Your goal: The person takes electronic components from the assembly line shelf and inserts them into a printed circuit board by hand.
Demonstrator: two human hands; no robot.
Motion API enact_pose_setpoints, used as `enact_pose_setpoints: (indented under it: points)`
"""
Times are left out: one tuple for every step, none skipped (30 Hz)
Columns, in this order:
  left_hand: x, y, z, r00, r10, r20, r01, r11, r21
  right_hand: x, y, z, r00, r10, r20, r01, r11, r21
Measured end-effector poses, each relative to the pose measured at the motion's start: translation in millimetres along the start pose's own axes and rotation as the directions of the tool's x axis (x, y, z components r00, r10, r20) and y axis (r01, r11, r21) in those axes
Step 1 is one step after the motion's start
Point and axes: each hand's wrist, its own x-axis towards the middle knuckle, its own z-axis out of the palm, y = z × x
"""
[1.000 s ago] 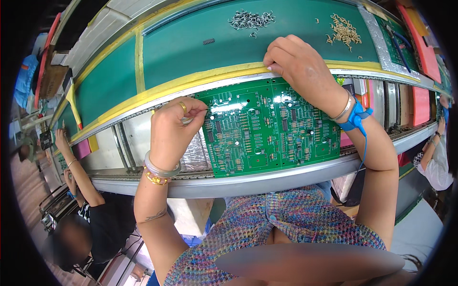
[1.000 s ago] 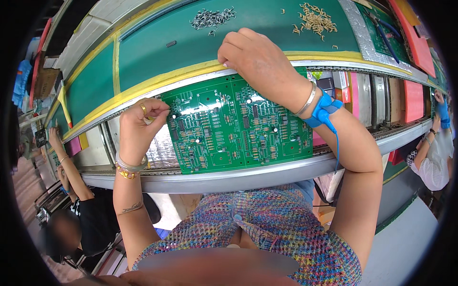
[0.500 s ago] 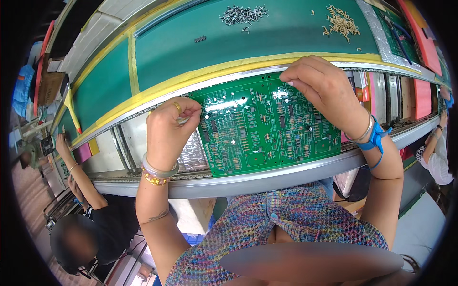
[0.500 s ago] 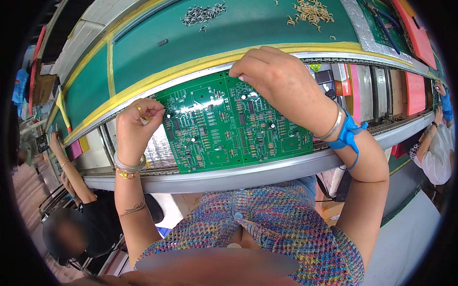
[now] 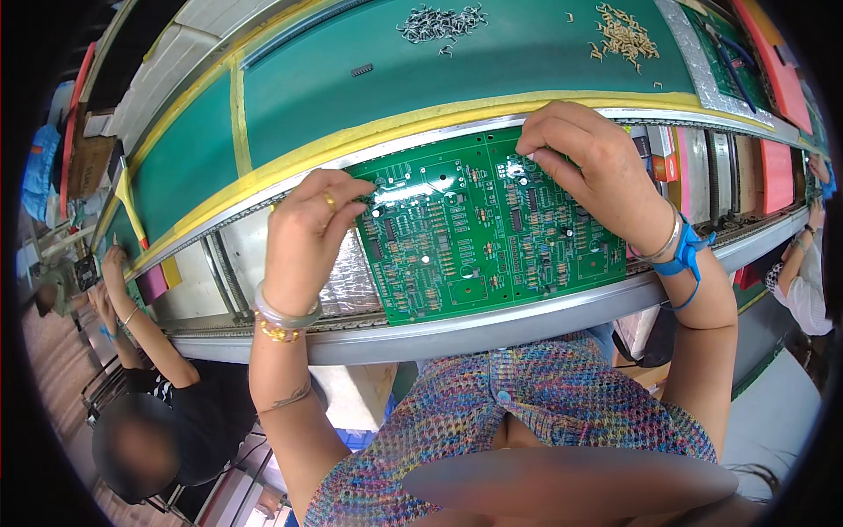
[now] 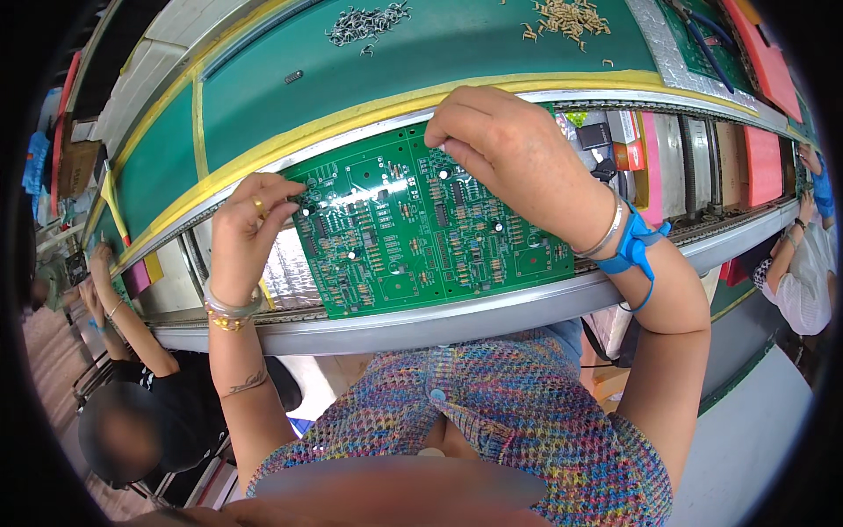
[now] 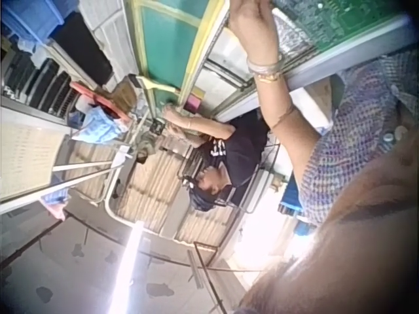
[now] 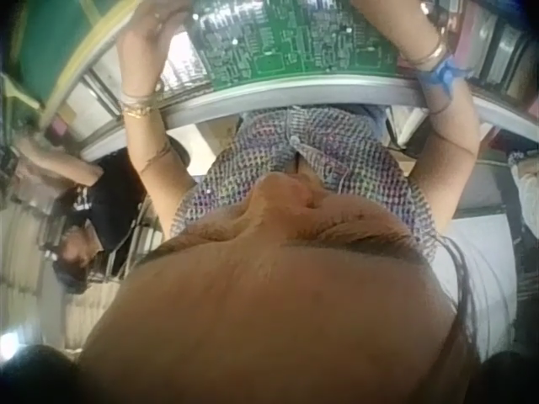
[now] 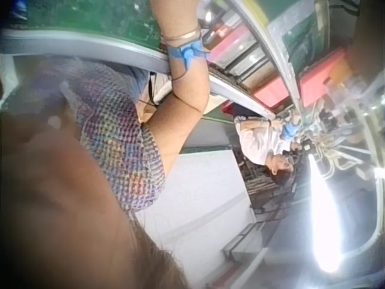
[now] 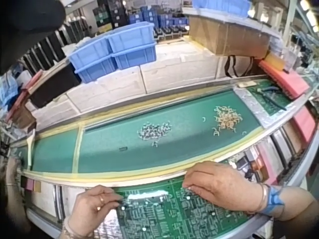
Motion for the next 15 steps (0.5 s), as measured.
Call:
enact_pose_setpoints:
  points:
    - [-1, 0, -3, 1.0, -0.001, -0.003, 0.001, 1.0, -0.002, 0, 0, 1, 1.0, -0.002, 0.002, 0.002, 1.0, -0.002]
    - [-1, -1, -5, 0.999, -0.002, -0.046, 0.003, 1.0, 0.013, -2, 1, 1, 1.0, 0.013, 0.012, -0.013, 1.0, -0.009]
    - [0, -3, -6, 0.996, -0.003, -0.089, 0.005, 1.0, 0.026, -4, 2, 2, 0.999, 0.028, 0.022, -0.028, 0.999, -0.017]
    - [1, -7, -5, 0.993, 0.029, -0.115, -0.022, 0.998, 0.057, -5, 3, 4, 0.999, 0.036, 0.026, -0.035, 0.999, -0.03]
    - [1, -7, -6, 0.993, 0.031, -0.118, -0.026, 0.999, 0.044, -5, 3, 4, 0.999, 0.038, 0.029, -0.037, 0.999, -0.037]
    - [1, -6, -7, 0.991, 0.019, -0.131, -0.011, 0.998, 0.065, -5, 3, 5, 0.999, 0.042, 0.033, -0.041, 0.998, -0.046]
    - [1, -6, -7, 0.99, 0.009, -0.144, 0.004, 0.996, 0.084, -5, 4, 7, 0.998, 0.048, 0.042, -0.045, 0.997, -0.062]
    - [0, -6, -8, 0.989, 0.01, -0.15, 0.004, 0.996, 0.094, -4, 4, 9, 0.999, 0.033, 0.038, -0.031, 0.999, -0.043]
    - [-1, -5, -9, 0.988, 0.009, -0.152, 0.002, 0.997, 0.073, -3, 4, 11, 0.999, 0.019, 0.035, -0.018, 1.0, -0.024]
    - [-1, -5, -10, 0.989, 0.003, -0.147, 0.01, 0.996, 0.089, -2, 3, 13, 0.999, 0.012, 0.03, -0.012, 1.0, -0.028]
    - [-2, -5, -12, 0.99, 0.0, -0.143, 0.015, 0.994, 0.111, -1, 2, 13, 0.999, 0.016, 0.038, -0.014, 0.999, -0.041]
    - [-2, -5, -12, 0.989, 0.031, -0.146, -0.014, 0.993, 0.121, -1, 1, 13, 0.999, 0.006, 0.032, -0.004, 0.999, -0.046]
    - [-2, -4, -11, 0.988, 0.032, -0.149, -0.016, 0.994, 0.11, -2, 0, 12, 1.0, -0.005, 0.026, 0.007, 0.999, -0.048]
    - [-1, -6, -10, 0.988, 0.039, -0.147, -0.021, 0.992, 0.121, -2, 2, 13, 1.0, -0.009, 0.028, 0.011, 0.998, -0.059]
    - [-1, -7, -9, 0.989, 0.045, -0.144, -0.026, 0.991, 0.134, -2, 2, 13, 0.999, -0.007, 0.037, 0.009, 0.998, -0.064]
